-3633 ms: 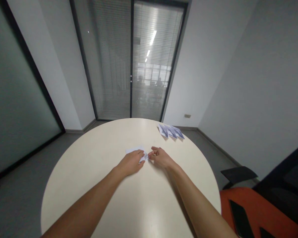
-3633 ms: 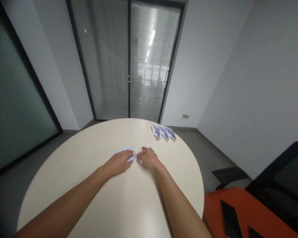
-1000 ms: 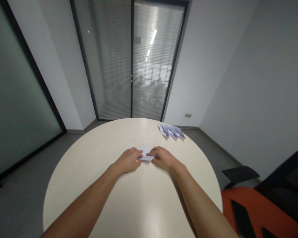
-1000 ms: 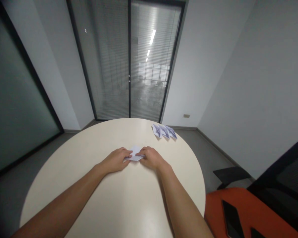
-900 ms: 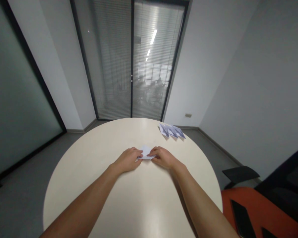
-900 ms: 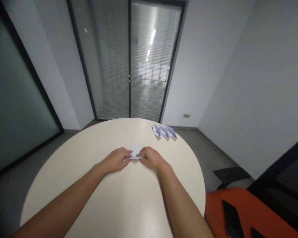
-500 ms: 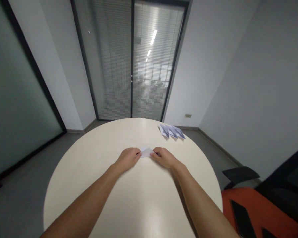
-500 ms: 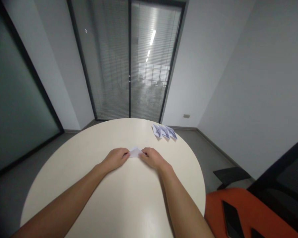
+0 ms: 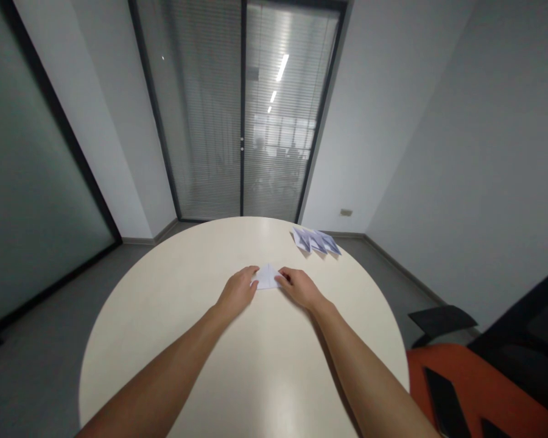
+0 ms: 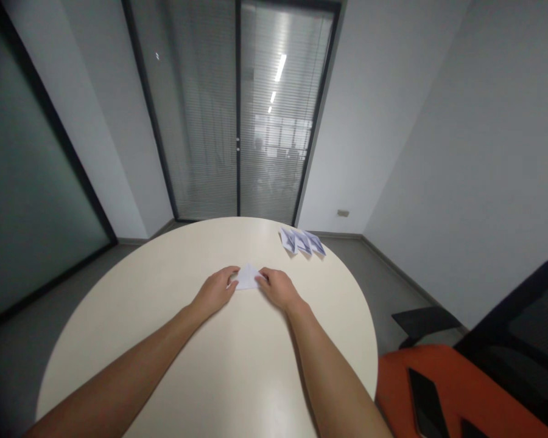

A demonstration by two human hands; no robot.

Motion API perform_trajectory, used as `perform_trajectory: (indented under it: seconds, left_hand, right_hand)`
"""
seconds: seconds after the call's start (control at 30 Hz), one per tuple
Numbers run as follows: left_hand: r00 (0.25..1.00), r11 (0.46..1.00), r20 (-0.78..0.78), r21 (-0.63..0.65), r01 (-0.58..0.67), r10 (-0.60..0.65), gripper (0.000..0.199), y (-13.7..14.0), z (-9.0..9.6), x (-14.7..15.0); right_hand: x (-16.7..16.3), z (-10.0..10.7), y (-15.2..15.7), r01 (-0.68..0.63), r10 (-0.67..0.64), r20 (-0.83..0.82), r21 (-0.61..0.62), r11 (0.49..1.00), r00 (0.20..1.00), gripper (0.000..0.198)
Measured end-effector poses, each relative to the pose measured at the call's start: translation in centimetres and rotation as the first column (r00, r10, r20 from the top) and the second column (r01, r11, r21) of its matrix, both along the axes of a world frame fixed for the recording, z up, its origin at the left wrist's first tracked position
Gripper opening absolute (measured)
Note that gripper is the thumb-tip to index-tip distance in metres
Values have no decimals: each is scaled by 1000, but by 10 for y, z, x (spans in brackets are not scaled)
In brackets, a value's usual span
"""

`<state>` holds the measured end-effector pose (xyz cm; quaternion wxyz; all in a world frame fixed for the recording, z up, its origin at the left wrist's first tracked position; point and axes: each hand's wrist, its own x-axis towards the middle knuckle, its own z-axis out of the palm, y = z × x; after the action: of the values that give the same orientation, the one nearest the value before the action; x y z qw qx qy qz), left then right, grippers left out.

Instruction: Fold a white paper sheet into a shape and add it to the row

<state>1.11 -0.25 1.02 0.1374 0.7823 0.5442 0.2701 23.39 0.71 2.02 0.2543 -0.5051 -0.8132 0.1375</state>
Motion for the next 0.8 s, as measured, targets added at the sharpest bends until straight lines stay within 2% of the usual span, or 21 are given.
perform_trajectory:
  seconds: [0.1, 0.27, 0.47, 0.57, 0.67, 0.73, 0.8]
  left_hand:
    - [999, 999, -43, 34, 24, -22, 51, -1, -5, 0]
    - [982, 998, -189, 55, 25, -14, 52, -4, -4, 3]
    - [952, 998, -304, 31, 50, -38, 46, -6, 0, 5]
    - [941, 996, -333, 45, 72, -53, 45, -5, -2, 4]
    - [938, 995, -342, 55, 79, -56, 44, -3, -4, 4]
    - [937, 994, -344, 61, 86, -60, 44, -3, -4, 4]
    - [937, 994, -343, 64, 92, -64, 44, -2, -4, 4]
  right_hand:
    - [-5, 3, -2, 41, -42, 69, 21, 999, 997, 27]
    - [-9, 5, -3, 108, -114, 144, 48, 993, 983, 29]
    - [-13, 4, -4, 124, -135, 142, 81, 989, 981, 35]
    - [-15, 5, -4, 78, -102, 173, 138, 987, 980, 36]
    - [-17, 5, -7, -38, 3, 202, 171, 984, 979, 41]
    - [-20, 5, -10, -120, 86, 216, 146, 982, 973, 47]
    - [-23, 4, -13, -159, 141, 241, 61, 985, 960, 52]
